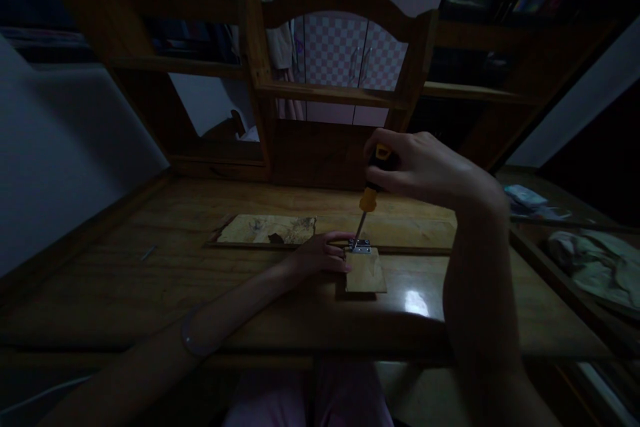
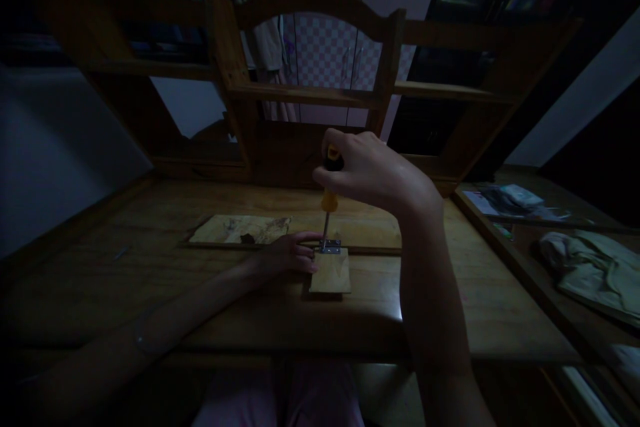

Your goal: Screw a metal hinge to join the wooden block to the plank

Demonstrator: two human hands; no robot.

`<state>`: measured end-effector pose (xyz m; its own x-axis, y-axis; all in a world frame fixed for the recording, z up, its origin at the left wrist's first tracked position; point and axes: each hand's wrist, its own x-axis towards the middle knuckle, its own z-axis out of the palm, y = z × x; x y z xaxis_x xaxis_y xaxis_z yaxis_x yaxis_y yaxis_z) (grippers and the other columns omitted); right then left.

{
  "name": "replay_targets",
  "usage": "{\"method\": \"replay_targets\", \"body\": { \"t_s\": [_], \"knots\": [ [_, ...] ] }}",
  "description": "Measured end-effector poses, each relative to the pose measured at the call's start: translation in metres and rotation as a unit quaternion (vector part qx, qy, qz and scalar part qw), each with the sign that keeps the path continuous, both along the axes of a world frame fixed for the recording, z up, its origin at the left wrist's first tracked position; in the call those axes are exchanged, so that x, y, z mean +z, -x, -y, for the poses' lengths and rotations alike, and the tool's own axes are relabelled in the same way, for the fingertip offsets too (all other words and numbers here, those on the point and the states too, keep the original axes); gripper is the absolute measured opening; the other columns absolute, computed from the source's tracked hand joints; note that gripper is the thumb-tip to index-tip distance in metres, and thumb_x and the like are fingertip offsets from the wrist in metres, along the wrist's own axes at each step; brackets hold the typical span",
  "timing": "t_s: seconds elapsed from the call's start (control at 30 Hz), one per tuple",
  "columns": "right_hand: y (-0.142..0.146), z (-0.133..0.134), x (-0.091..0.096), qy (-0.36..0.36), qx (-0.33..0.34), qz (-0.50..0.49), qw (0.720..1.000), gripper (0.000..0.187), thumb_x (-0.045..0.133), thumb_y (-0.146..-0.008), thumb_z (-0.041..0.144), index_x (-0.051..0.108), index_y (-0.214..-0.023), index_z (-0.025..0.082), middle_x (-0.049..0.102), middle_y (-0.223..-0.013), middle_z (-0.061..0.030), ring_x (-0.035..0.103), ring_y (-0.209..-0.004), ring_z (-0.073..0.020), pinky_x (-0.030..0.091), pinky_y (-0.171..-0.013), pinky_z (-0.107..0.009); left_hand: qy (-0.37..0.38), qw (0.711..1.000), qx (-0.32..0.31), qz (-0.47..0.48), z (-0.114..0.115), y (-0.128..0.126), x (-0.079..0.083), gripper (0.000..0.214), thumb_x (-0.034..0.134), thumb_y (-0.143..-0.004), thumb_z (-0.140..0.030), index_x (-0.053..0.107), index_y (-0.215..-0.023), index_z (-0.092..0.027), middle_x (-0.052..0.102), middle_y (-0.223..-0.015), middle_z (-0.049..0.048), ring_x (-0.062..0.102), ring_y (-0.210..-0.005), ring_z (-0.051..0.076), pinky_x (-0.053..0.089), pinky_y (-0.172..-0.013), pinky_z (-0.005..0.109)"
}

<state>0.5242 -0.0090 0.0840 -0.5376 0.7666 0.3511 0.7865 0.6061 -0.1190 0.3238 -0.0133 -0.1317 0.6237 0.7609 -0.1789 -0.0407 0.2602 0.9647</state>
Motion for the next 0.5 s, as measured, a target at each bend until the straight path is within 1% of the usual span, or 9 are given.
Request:
{"method": "replay_targets", "body": {
  "t_s": [0.1, 0.13, 0.2, 0.27, 0.37, 0.5],
  "knots": [
    [-0.001, 0.004, 0.004, 0.041, 0.031, -0.003, 0.999, 0.029, 0.058, -0.085, 0.033, 0.062, -0.107, 0.015, 0.063, -0.091, -0.0048, 0.055, -0.078, -0.0163, 0.036, -0.065, -0.025, -0.006, 1.0, 0.003, -0.009, 0.001, -0.001, -0.001, 0.082, 0.086, -0.068, -0.024, 0.048, -0.141, -0.017, 0.052, -0.067, -0.0033, 0.051, -0.062, 0.009, 0.037, -0.061, 0.019],
    [-0.001, 0.006, 0.005, 0.051, 0.041, -0.001, 0.998, 0.027, 0.058, -0.085, 0.032, 0.062, -0.106, 0.015, 0.062, -0.09, -0.0044, 0.055, -0.077, -0.0159, 0.035, -0.064, -0.025, -0.005, 1.0, 0.007, -0.018, 0.001, -0.001, 0.0, 0.083, 0.086, -0.068, -0.024, 0.048, -0.141, -0.016, 0.051, -0.066, -0.0036, 0.049, -0.061, 0.009, 0.036, -0.06, 0.019],
    [0.0, 0.009, 0.005, 0.057, 0.051, 0.005, 0.997, 0.025, 0.058, -0.085, 0.032, 0.062, -0.103, 0.015, 0.062, -0.089, -0.0042, 0.055, -0.077, -0.0157, 0.034, -0.063, -0.025, -0.008, 0.999, 0.011, -0.035, 0.001, -0.001, 0.001, 0.084, 0.086, -0.067, -0.024, 0.048, -0.142, -0.016, 0.054, -0.069, -0.0024, 0.051, -0.065, 0.01, 0.037, -0.062, 0.02],
    [0.002, 0.011, 0.004, 0.044, 0.048, 0.012, 0.998, 0.024, 0.058, -0.087, 0.034, 0.062, -0.101, 0.015, 0.062, -0.087, -0.0042, 0.054, -0.076, -0.0157, 0.032, -0.062, -0.025, -0.019, 0.999, 0.009, -0.049, 0.0, -0.001, 0.003, 0.085, 0.085, -0.067, -0.024, 0.047, -0.142, -0.017, 0.057, -0.072, -0.0015, 0.054, -0.068, 0.011, 0.037, -0.063, 0.02],
    [0.005, 0.012, 0.001, 0.012, 0.027, 0.022, 0.999, 0.025, 0.057, -0.09, 0.038, 0.061, -0.098, 0.015, 0.06, -0.084, -0.0047, 0.053, -0.073, -0.0153, 0.03, -0.061, -0.026, -0.027, 0.998, 0.0, -0.053, -0.001, 0.0, 0.001, 0.088, 0.085, -0.067, -0.024, 0.045, -0.144, -0.018, 0.062, -0.077, 0.0008, 0.058, -0.073, 0.015, 0.039, -0.065, 0.021],
    [0.007, 0.012, -0.002, -0.013, 0.003, 0.026, 1.0, 0.032, 0.055, -0.092, 0.044, 0.06, -0.098, 0.014, 0.06, -0.084, -0.0061, 0.053, -0.072, -0.016, 0.03, -0.061, -0.027, -0.022, 0.999, -0.003, -0.039, -0.001, 0.0, -0.001, 0.09, 0.085, -0.066, -0.026, 0.043, -0.146, -0.02, 0.066, -0.089, 0.0049, 0.063, -0.085, 0.021, 0.045, -0.073, 0.027]
  ]
}}
